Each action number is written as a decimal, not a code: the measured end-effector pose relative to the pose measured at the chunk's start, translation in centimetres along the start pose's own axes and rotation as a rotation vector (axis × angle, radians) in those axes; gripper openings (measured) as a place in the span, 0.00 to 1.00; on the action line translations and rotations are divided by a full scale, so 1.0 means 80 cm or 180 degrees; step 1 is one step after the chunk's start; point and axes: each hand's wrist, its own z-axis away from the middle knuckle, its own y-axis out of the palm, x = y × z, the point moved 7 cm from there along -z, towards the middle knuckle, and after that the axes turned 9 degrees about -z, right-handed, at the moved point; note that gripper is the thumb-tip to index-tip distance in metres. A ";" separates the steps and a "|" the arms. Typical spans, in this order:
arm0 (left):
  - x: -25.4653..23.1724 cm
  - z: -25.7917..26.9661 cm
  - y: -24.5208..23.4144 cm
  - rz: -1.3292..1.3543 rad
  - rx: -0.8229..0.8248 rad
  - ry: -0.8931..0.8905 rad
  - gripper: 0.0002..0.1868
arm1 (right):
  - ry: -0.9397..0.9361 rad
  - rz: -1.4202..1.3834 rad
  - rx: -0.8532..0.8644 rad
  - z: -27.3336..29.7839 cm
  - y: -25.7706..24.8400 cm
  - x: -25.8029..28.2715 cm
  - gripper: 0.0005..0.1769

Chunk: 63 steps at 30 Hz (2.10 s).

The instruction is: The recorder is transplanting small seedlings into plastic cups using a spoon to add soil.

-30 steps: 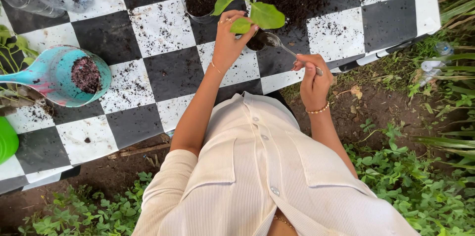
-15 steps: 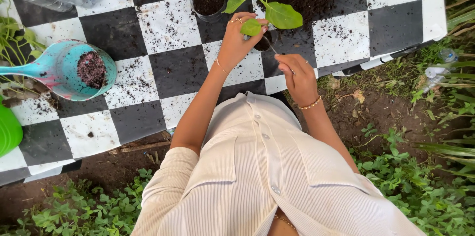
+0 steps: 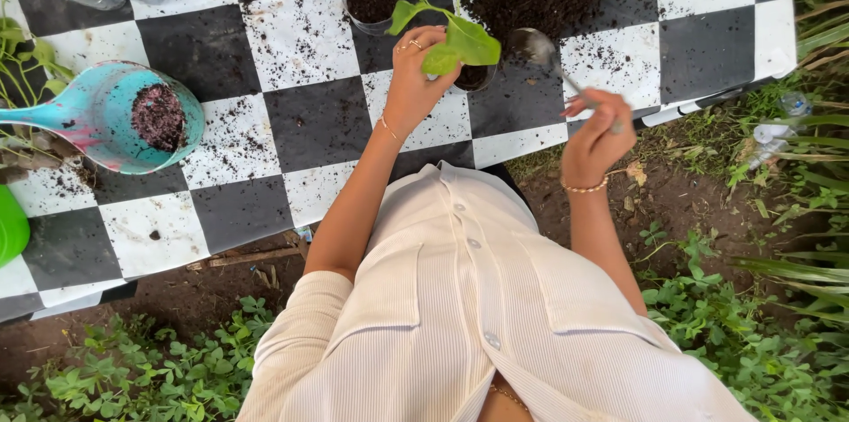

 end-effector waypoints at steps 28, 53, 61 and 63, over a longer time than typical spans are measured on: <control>-0.037 0.005 -0.015 0.0612 0.0427 0.0215 0.20 | 0.2634 -0.1508 -0.1565 0.049 0.019 -0.150 0.19; -0.029 0.010 -0.009 0.0503 0.0451 -0.0018 0.32 | 0.1155 -0.1196 -0.0067 0.015 0.039 0.008 0.10; -0.035 0.009 -0.018 0.0446 0.0365 0.0012 0.32 | 0.0186 -0.0093 0.1167 -0.003 0.066 0.095 0.06; -0.035 0.008 -0.019 0.0551 0.0313 0.0025 0.33 | 0.0077 -0.0022 0.1324 -0.004 0.067 0.100 0.07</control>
